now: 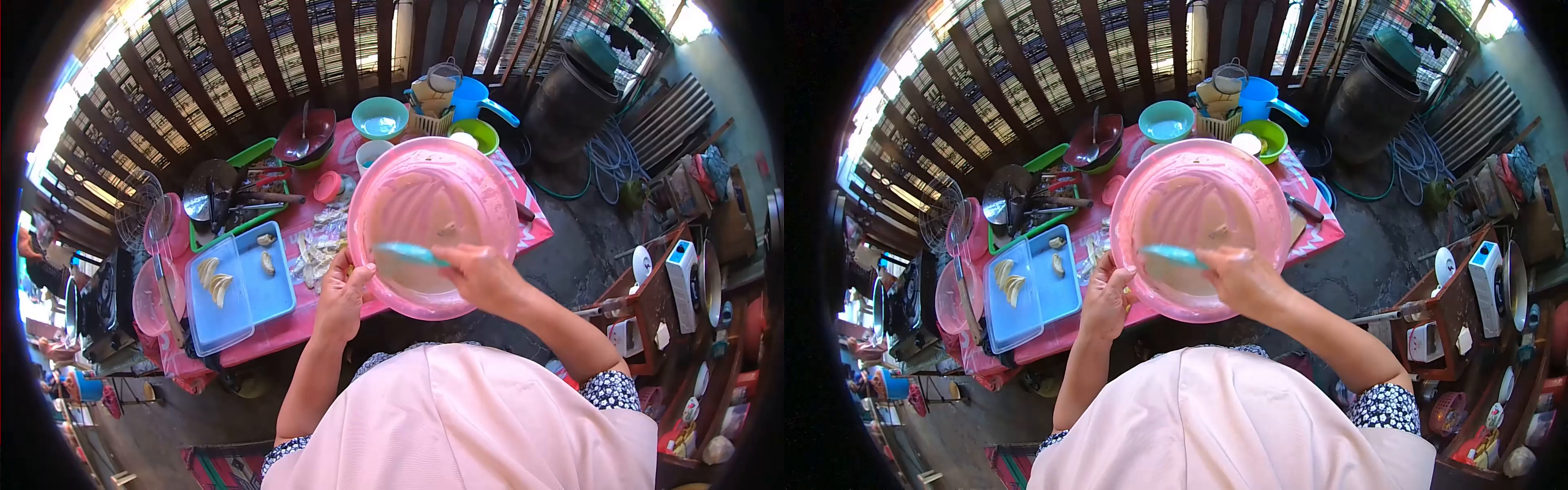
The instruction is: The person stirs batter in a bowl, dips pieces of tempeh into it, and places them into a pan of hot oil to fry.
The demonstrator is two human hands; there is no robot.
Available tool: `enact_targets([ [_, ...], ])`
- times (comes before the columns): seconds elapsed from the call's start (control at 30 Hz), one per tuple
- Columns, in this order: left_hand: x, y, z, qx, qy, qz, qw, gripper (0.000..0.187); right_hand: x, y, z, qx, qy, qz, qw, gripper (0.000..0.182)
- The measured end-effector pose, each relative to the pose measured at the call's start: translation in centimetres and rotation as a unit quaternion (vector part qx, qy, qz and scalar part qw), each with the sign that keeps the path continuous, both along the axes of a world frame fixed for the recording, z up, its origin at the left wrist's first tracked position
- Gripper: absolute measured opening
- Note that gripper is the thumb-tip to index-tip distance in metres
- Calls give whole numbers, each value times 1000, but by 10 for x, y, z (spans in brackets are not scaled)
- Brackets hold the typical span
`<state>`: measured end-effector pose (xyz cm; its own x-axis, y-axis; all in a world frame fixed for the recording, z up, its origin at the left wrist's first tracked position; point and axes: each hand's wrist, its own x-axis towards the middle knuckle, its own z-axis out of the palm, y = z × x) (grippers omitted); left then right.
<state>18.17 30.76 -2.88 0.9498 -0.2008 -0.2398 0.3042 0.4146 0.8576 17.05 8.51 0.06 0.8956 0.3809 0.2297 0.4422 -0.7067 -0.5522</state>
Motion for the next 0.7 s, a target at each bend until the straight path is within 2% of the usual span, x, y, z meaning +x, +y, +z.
enact_targets([
  [0.03,-2,0,0,1,4,3,1000,21,7,-4,6,1,2,2,1000,29],
  [0.1,-2,-1,2,2,10,9,1000,20,31,-16,18,-35,39,-204,978,30],
  [0.17,1,-1,3,2,10,15,1000,19,31,-14,15,-35,27,-203,978,27],
  [0.23,1,2,0,-8,1,-4,1000,20,12,-2,4,-16,-19,-10,1000,24],
  [0.3,0,2,1,2,6,1,1000,20,9,0,12,-51,-20,-15,998,20],
  [0.37,-3,3,2,13,14,6,1000,21,32,-8,21,-168,-57,-218,959,20],
  [0.43,-2,3,5,26,17,-5,1000,23,39,-5,21,-199,-89,-212,953,20],
  [0.5,-1,3,9,35,11,-12,999,24,27,18,19,-305,-164,-133,929,27],
  [0.53,-2,4,9,43,7,-16,999,25,15,24,17,-305,-163,-132,929,27],
  [0.6,-2,11,4,23,12,-12,1000,25,-6,34,14,-354,-260,26,898,29],
  [0.63,-2,14,2,1,15,-9,1000,26,-8,32,18,-353,-261,27,898,29],
  [0.7,-6,15,2,10,19,3,1000,25,-14,18,25,-302,-197,101,927,28],
])
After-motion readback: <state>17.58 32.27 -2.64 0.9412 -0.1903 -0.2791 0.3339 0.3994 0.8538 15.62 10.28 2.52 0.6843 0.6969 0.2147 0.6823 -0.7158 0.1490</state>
